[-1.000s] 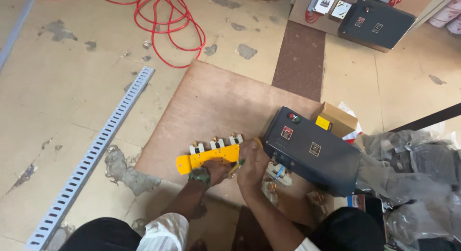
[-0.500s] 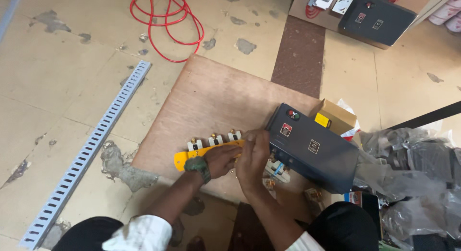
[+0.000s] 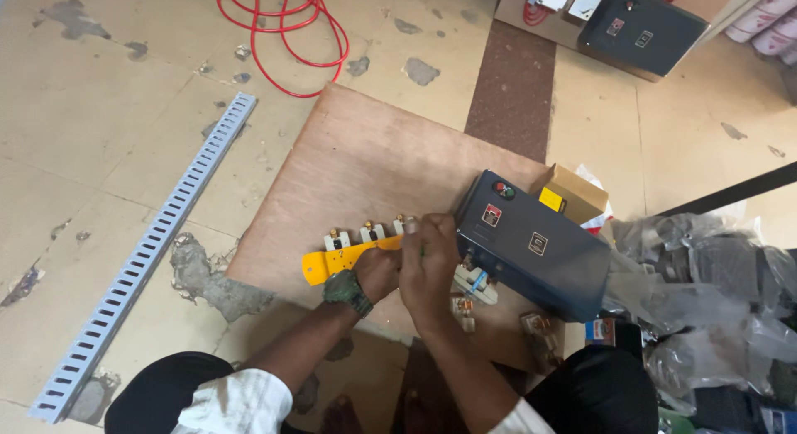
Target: The person assembles an electrical fuse block by placing ceramic fuse holders onto a base plate and securing them using a screwdriver.
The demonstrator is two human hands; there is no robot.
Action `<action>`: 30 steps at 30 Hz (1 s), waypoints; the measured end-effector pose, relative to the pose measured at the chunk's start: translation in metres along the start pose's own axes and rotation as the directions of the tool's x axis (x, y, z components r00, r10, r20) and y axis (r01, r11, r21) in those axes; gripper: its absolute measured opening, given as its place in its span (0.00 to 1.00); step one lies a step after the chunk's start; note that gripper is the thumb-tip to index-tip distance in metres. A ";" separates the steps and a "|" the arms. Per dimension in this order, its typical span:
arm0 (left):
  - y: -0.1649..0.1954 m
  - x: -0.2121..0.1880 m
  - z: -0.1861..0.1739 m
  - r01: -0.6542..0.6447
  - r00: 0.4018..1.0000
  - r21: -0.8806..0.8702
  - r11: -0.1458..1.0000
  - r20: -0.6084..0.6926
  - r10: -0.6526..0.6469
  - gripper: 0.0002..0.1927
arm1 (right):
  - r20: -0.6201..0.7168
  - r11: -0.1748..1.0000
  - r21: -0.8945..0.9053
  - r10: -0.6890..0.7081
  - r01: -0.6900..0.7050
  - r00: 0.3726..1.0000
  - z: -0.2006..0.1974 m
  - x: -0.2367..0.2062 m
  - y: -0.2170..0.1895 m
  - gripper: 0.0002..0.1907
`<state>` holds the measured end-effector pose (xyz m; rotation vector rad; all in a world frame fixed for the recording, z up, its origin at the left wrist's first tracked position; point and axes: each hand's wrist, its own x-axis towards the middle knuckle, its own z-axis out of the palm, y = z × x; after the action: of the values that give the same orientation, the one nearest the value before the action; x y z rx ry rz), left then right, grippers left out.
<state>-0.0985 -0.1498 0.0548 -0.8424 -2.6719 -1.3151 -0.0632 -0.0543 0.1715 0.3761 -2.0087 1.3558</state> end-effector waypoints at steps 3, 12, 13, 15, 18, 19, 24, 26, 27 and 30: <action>0.007 -0.002 -0.001 -0.072 0.996 0.137 0.988 -0.035 0.078 0.15 | 0.171 0.903 0.321 0.242 -0.286 0.955 -0.008 0.021 0.014 0.18; 0.025 -0.006 0.001 -0.167 0.922 0.121 0.979 -0.333 0.198 0.11 | 0.102 0.933 0.117 0.328 -0.339 0.939 -0.022 0.019 0.019 0.19; 0.027 -0.005 0.002 -0.040 0.961 0.072 0.997 -0.270 0.058 0.09 | -0.031 0.991 0.002 0.136 -0.136 0.990 -0.017 0.004 0.012 0.19; 0.028 -0.005 0.002 0.221 0.969 0.007 0.975 -0.113 -0.219 0.08 | -0.172 0.989 -0.143 -0.054 0.029 0.984 -0.008 -0.013 0.011 0.20; 0.026 -0.007 0.001 0.041 0.990 0.003 0.999 -0.137 -0.040 0.13 | -0.180 0.957 0.164 0.268 -0.240 0.946 -0.003 -0.011 0.032 0.20; 0.024 -0.009 0.002 -0.013 0.992 -0.007 1.000 -0.128 0.012 0.12 | -0.030 0.785 0.449 0.491 -0.427 0.871 -0.006 -0.001 0.043 0.16; 0.021 -0.011 0.008 -0.113 0.980 0.039 0.993 -0.161 0.118 0.08 | 0.454 0.617 0.485 0.428 -0.620 0.781 -0.030 0.031 0.062 0.18; 0.023 -0.006 0.009 -0.061 0.973 0.022 0.998 -0.222 0.065 0.11 | 0.594 0.687 0.387 0.324 -0.615 0.736 -0.036 0.030 0.053 0.20; 0.023 -0.005 0.009 -0.026 0.966 0.013 1.000 -0.255 0.029 0.12 | 0.398 0.838 0.304 0.320 -0.453 0.860 -0.035 0.023 0.046 0.20; 0.025 0.004 0.006 -0.027 0.959 0.070 0.997 -0.281 0.046 0.08 | -0.015 0.974 0.111 0.199 -0.197 0.980 -0.025 0.006 0.035 0.18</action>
<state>-0.0888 -0.1313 0.0708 -0.6384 -2.4508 -1.2278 -0.0781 -0.0169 0.1565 0.2092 -1.9983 1.5891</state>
